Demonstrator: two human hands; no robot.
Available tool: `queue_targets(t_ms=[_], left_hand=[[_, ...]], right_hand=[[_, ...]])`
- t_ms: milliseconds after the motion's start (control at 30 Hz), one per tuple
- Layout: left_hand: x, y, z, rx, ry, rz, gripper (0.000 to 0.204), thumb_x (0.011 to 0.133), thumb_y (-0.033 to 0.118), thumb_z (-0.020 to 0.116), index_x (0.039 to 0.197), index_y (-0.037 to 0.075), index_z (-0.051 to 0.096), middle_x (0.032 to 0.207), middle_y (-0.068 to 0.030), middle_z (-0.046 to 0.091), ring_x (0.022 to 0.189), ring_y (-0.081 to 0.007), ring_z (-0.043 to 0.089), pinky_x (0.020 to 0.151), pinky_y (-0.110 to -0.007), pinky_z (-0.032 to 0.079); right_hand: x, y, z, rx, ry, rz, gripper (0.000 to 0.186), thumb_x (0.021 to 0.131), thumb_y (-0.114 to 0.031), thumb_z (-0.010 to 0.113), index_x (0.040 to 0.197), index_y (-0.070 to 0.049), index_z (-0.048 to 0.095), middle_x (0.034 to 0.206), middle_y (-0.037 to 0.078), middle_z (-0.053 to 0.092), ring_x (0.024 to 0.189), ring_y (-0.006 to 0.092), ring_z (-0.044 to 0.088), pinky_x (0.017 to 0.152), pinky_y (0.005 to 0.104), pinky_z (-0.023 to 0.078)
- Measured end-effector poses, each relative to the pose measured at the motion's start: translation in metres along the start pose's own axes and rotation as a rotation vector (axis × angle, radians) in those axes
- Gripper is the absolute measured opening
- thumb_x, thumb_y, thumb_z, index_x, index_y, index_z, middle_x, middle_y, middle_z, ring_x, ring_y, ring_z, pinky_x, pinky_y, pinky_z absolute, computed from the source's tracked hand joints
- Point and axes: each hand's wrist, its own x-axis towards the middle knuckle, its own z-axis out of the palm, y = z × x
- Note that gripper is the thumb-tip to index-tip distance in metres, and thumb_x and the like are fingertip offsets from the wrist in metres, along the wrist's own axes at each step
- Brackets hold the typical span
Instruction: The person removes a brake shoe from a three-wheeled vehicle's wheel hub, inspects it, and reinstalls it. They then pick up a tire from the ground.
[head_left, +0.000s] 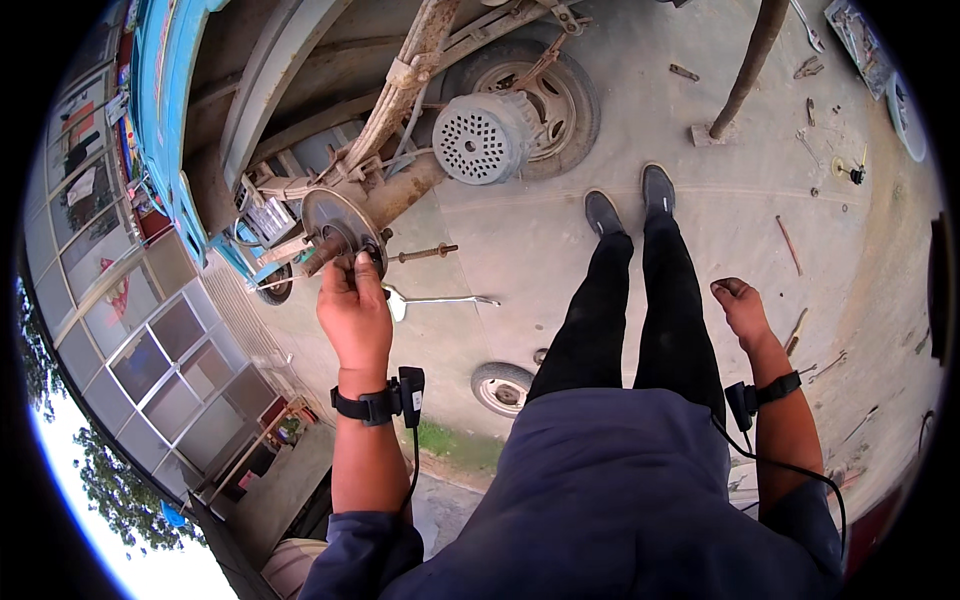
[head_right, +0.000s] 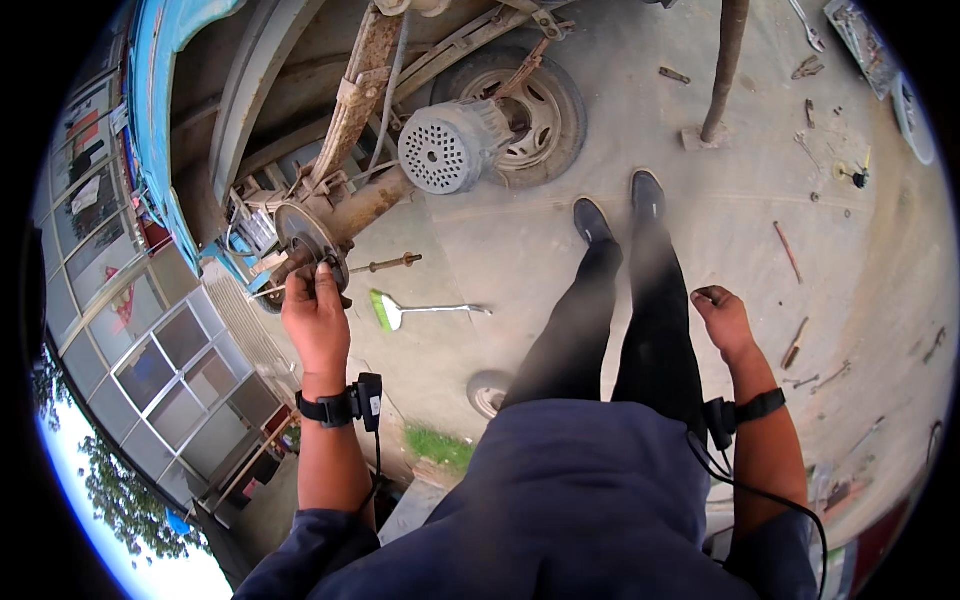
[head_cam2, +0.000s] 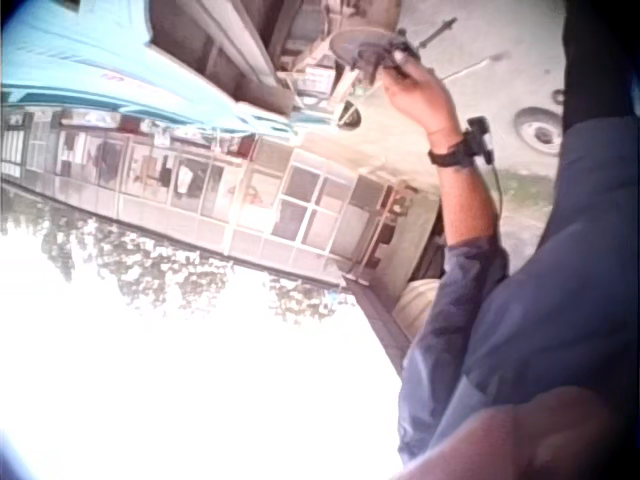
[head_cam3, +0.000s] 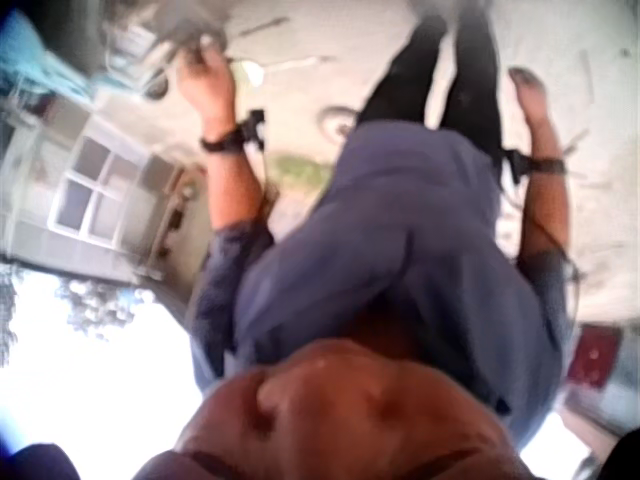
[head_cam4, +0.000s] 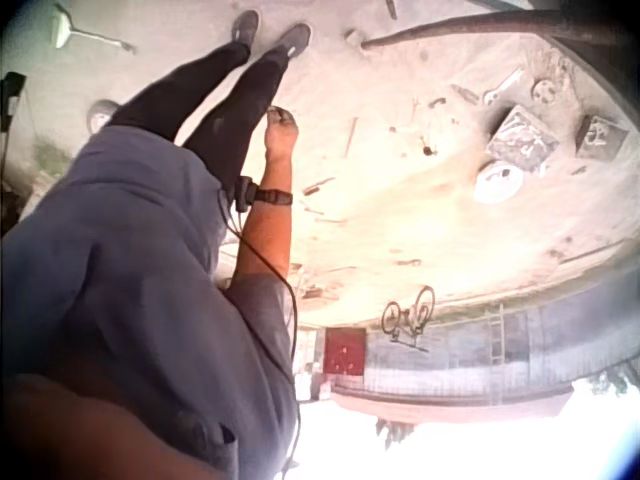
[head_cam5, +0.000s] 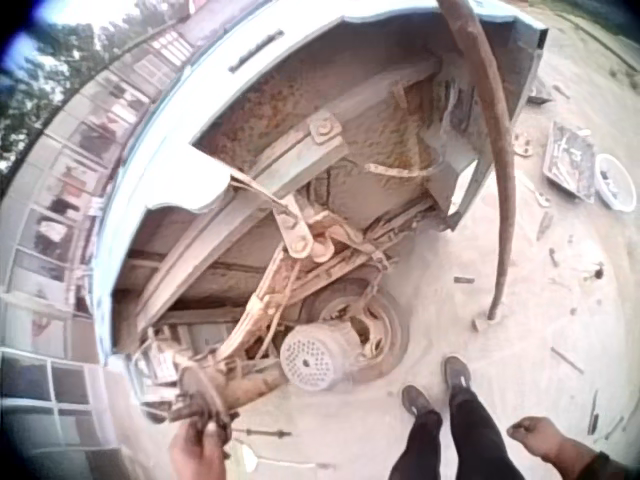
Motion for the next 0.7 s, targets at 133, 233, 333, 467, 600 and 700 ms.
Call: queue_targets(t_ms=[133,233,333,467,600,700], left_hand=[[0.001,-0.008,-0.006,0.151,-0.033,0.012,0.013,0.098,0.011,0.065,0.103,-0.001,0.065,0.084,-0.0115,0.070,0.072,-0.0157,0.065,0.065,-0.030,0.052],[0.005,-0.019,-0.012,0.518,0.048,0.497,0.014,0.097,0.012,0.067,0.109,0.004,0.066,0.082,-0.0106,0.069,0.067,-0.0191,0.065,0.061,-0.031,0.052],[0.007,-0.013,-0.016,0.591,0.042,0.559,0.015,0.096,0.013,0.068,0.108,0.005,0.066,0.083,-0.0147,0.069,0.070,-0.0269,0.068,0.064,-0.035,0.054],[0.006,-0.014,-0.017,0.510,-0.008,0.359,0.013,0.099,0.015,0.064,0.106,0.004,0.067,0.078,-0.0087,0.068,0.064,-0.0184,0.064,0.058,-0.031,0.051],[0.004,0.010,-0.014,0.352,-0.110,-0.043,0.019,0.104,0.020,0.059,0.104,0.003,0.067,0.075,-0.0020,0.064,0.059,-0.0093,0.057,0.051,-0.026,0.045],[0.010,0.005,-0.015,0.050,-0.168,-0.256,0.022,0.105,0.022,0.057,0.103,0.002,0.066,0.072,-0.0005,0.062,0.056,-0.0068,0.054,0.048,-0.024,0.043]], right_hand=[[0.003,0.018,-0.002,0.050,0.019,0.039,0.031,0.094,-0.024,0.067,0.109,0.003,0.072,0.102,0.014,0.074,0.097,0.0191,0.066,0.090,0.0319,0.049],[0.002,0.027,-0.002,0.068,0.018,0.094,0.031,0.094,-0.024,0.067,0.108,0.003,0.072,0.101,0.013,0.074,0.097,0.0190,0.065,0.090,0.0317,0.049],[0.002,0.033,-0.002,0.082,0.016,0.140,0.031,0.094,-0.025,0.067,0.109,0.003,0.071,0.101,0.012,0.073,0.096,0.0182,0.064,0.089,0.0313,0.048],[0.002,0.046,0.000,0.136,0.004,0.160,0.032,0.095,-0.025,0.067,0.110,0.002,0.071,0.101,0.011,0.073,0.096,0.0177,0.064,0.089,0.0310,0.048],[0.000,0.047,-0.003,0.132,0.013,0.167,0.031,0.095,-0.026,0.066,0.110,0.002,0.070,0.099,0.010,0.072,0.095,0.0168,0.063,0.089,0.0308,0.047],[0.000,0.049,-0.001,0.158,0.011,0.172,0.031,0.096,-0.026,0.066,0.109,0.002,0.070,0.098,0.009,0.072,0.095,0.0157,0.062,0.088,0.0307,0.047]])
